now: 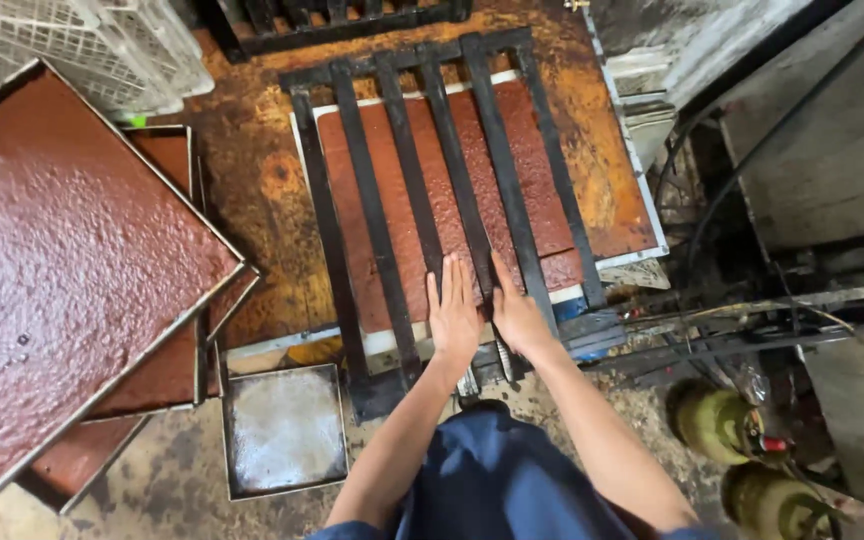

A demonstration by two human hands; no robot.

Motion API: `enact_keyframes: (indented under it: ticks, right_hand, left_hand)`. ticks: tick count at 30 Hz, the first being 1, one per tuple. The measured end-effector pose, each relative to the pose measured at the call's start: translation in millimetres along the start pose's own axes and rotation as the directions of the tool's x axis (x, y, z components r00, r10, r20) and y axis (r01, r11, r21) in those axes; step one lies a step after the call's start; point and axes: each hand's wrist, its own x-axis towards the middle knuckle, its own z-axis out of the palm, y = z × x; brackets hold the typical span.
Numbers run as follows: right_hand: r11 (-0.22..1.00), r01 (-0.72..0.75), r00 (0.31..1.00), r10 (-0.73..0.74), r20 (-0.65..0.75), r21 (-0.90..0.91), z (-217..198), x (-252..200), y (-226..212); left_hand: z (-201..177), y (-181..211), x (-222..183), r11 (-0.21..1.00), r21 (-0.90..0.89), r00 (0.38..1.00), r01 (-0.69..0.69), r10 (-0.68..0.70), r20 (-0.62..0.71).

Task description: Cutting large sheets of food product into smaller strips using a metal frame and a knife

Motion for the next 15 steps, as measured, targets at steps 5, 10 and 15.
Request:
enact_keyframes:
  ticks: [5, 10, 15]
  right_hand:
    - [0.991, 0.13, 0.98, -0.122, -0.159, 0.042, 9, -65, 9]
    - [0.988, -0.124, 0.987, 0.133, 0.093, -0.096, 0, -117, 16]
    - [0.991, -0.101, 0.993, 0.105, 0.048, -0.087, -1, -103, 0]
  left_hand:
    - [-7, 5, -12, 1.0, -0.01, 0.999, 0.004, -0.004, -0.038]
    - [-14, 5, -14, 1.0, -0.016, 0.999, 0.009, -0.01, -0.05]
    - [-21, 9, -15, 0.999, 0.011, 0.999, 0.034, -0.034, -0.007]
